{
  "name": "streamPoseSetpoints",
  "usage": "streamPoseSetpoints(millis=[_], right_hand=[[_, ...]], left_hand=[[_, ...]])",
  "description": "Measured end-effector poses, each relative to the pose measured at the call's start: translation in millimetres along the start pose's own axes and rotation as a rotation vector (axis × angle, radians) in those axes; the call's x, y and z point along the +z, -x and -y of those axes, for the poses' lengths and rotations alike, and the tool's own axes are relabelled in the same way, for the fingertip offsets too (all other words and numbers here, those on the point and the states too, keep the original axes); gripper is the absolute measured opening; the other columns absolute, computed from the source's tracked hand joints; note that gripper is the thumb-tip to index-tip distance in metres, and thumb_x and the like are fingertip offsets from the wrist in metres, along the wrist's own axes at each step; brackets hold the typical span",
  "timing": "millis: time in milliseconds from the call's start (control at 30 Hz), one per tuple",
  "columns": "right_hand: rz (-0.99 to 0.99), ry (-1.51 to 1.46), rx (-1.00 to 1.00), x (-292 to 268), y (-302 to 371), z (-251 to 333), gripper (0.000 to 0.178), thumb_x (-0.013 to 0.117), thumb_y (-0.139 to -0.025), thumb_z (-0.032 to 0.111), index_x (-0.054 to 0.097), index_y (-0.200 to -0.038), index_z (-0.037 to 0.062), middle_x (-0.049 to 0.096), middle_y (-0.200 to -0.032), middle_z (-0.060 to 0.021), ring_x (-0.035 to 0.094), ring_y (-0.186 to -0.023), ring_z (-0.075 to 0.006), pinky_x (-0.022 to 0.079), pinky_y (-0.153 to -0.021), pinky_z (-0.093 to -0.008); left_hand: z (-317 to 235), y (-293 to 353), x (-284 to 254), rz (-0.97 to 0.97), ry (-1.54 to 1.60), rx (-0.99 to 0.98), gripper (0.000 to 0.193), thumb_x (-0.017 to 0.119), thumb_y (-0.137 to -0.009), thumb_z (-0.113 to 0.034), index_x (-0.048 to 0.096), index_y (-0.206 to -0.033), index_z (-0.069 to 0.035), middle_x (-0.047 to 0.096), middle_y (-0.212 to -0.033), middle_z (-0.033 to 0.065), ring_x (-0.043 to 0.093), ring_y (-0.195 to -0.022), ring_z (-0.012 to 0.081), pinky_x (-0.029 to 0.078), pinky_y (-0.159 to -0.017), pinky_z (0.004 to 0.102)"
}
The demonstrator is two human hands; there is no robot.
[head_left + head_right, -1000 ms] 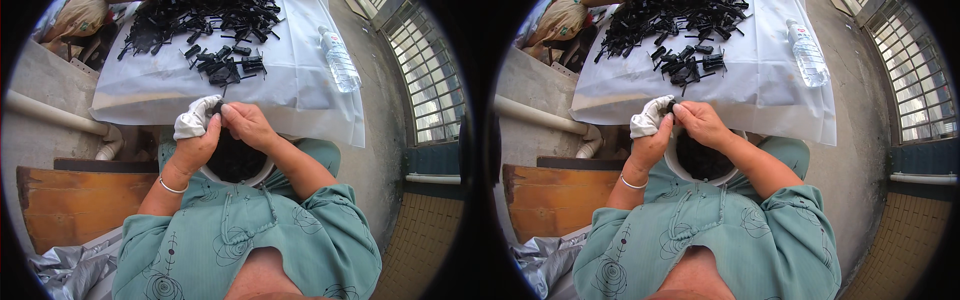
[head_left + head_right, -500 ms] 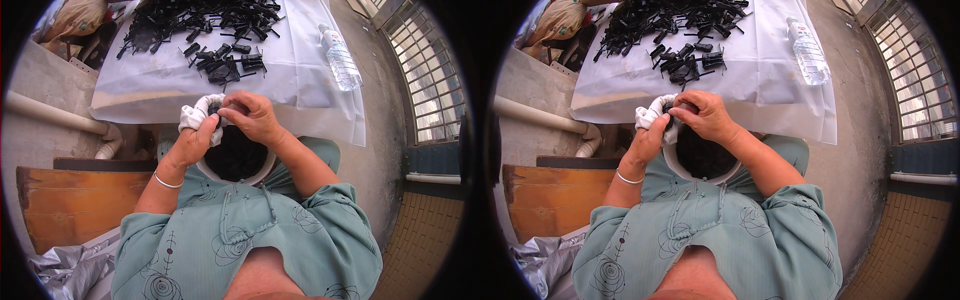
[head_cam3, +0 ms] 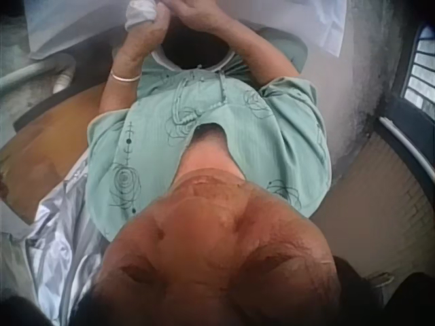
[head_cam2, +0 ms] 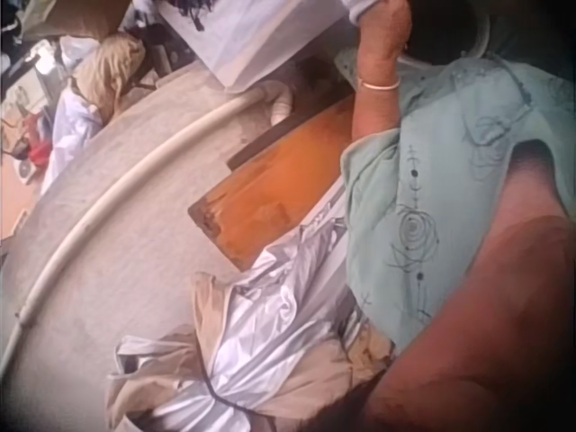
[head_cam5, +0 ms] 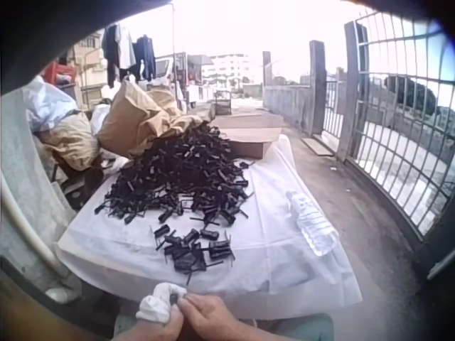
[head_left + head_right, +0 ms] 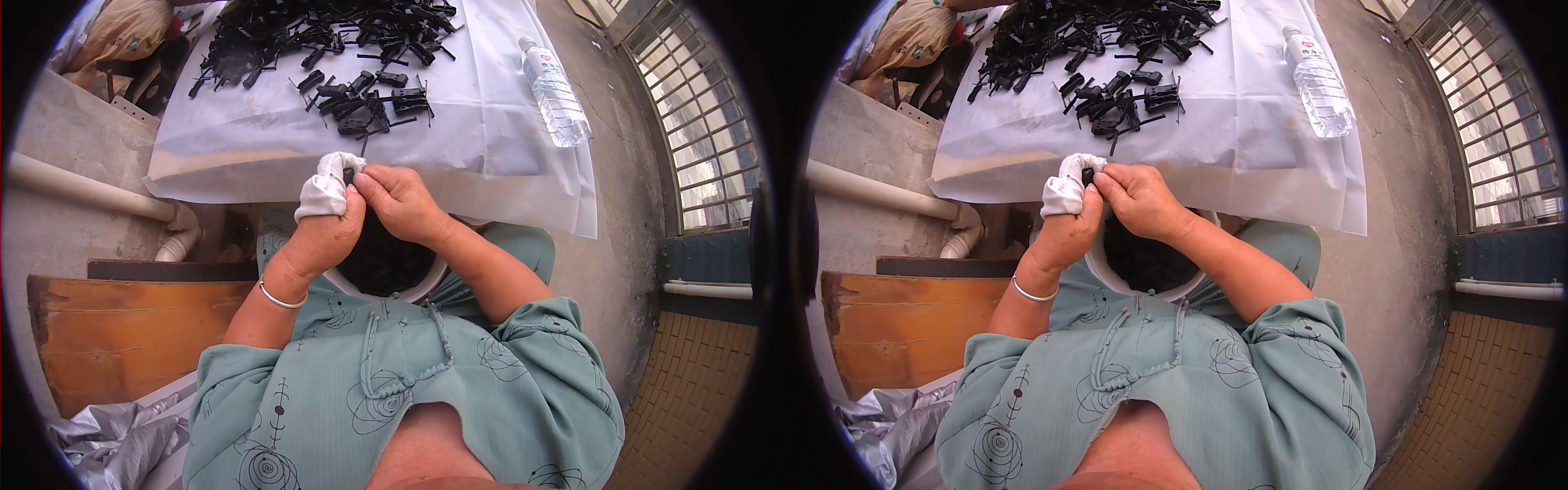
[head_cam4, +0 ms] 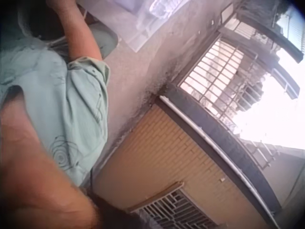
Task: Wiping small black plastic components with a white cloth at a workstation.
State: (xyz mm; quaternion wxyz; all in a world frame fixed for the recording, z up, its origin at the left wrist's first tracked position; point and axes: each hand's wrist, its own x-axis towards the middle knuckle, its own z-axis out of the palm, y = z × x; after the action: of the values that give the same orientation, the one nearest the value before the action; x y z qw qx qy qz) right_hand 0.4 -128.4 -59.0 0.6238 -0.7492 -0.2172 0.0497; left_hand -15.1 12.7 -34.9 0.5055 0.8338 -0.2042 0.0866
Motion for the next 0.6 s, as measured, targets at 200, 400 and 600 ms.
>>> streamPoseSetpoints(millis=[200,400,600], right_hand=[[-0.06,-0.277,0.009,9,-1,3,0.024,0.05,-0.089,0.016,0.05,-0.072,-0.0004,0.045,-0.058,-0.0086,0.038,-0.055,-0.0117,0.037,-0.052,-0.0286],[-0.096,-0.126,-0.091,12,-3,0,0.021,0.05,-0.089,0.015,0.05,-0.074,0.0002,0.045,-0.06,-0.0129,0.041,-0.053,-0.0166,0.038,-0.051,-0.0303],[0.032,0.11,-0.034,-1,-10,11,0.022,0.051,-0.087,0.017,0.05,-0.073,-0.0004,0.05,-0.061,-0.0178,0.046,-0.056,-0.0346,0.04,-0.053,-0.0362]], left_hand=[[5,4,-4,-0.02,0.162,-0.059,0.022,0.042,-0.08,-0.003,0.046,-0.101,0.001,0.054,-0.085,0.0139,0.052,-0.076,0.0249,0.043,-0.072,0.0328],[-1,5,-3,-0.031,0.012,0.025,0.022,0.042,-0.08,-0.002,0.046,-0.102,0.001,0.054,-0.085,0.0151,0.053,-0.076,0.0274,0.044,-0.071,0.0333],[9,8,-16,0.014,0.049,-0.061,0.025,0.047,-0.081,-0.007,0.048,-0.105,0.001,0.057,-0.091,0.0187,0.055,-0.081,0.0337,0.045,-0.073,0.0358]])
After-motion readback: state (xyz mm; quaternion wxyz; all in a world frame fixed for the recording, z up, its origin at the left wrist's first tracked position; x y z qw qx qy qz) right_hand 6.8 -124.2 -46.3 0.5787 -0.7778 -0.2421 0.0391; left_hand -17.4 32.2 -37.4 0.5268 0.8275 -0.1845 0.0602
